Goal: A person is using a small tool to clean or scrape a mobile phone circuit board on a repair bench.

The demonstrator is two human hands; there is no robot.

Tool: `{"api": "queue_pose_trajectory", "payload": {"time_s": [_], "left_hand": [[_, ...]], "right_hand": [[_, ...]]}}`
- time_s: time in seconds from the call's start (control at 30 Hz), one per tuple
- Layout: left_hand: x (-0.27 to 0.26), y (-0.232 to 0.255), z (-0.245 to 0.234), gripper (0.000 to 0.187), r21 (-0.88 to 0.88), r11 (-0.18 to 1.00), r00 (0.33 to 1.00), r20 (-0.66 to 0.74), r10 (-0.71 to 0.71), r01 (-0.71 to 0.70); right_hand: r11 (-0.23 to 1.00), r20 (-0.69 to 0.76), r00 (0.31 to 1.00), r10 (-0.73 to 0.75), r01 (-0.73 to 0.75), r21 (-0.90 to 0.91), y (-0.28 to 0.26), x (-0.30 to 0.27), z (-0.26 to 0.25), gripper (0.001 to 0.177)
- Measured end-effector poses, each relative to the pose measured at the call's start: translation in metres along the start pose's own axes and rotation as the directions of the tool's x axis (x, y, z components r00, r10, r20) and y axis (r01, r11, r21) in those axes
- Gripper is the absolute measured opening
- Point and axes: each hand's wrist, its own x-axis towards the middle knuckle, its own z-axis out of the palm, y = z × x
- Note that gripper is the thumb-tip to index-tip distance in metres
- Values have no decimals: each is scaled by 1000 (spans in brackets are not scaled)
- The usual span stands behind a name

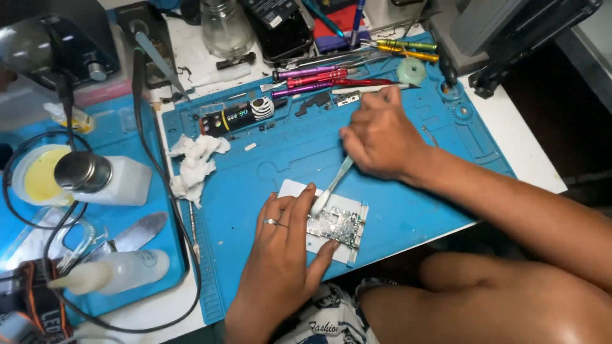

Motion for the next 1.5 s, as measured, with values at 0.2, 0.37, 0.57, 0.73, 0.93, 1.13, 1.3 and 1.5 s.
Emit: {"api": "queue_pose_trajectory", "payload": {"time_s": [0.2, 0.37, 0.57, 0.73, 0.93, 1.13, 1.3, 1.5], "left_hand": [[0, -2, 5, 76, 4, 1000, 1000, -20, 15, -15], [0, -1, 3, 77, 3, 1000, 1000, -14, 9, -9], [0, 1, 3, 78, -11, 1000, 1000, 16, -12, 12], [0, -1, 4, 79, -11, 1000, 1000, 7, 11, -11], [0, -4, 7, 81, -17, 1000, 1000, -1, -1, 1], [1, -4, 8, 82, -30, 999, 1000, 3, -28, 28], [0, -5, 7, 80, -38, 999, 999, 28, -23, 24], [0, -6, 8, 84, -35, 998, 998, 43, -48, 50]], "right_hand": [[995, 4, 996, -87, 87, 40, -17, 5, -6, 47], [996, -7, 997, -82, 82, -32, -9, 4, -7, 46], [995, -12, 997, -79, 79, 63, -9, -1, -6, 48], [998, -15, 999, -41, 40, -42, -10, -5, -11, 49], [992, -33, 994, -108, 110, 61, -2, -5, -9, 47], [997, -48, 997, -56, 59, 52, -11, -7, -19, 49], [998, 7, 1000, -13, 13, 54, -7, -13, -20, 53], [990, -30, 991, -131, 133, 52, -12, -17, -22, 45]]}}
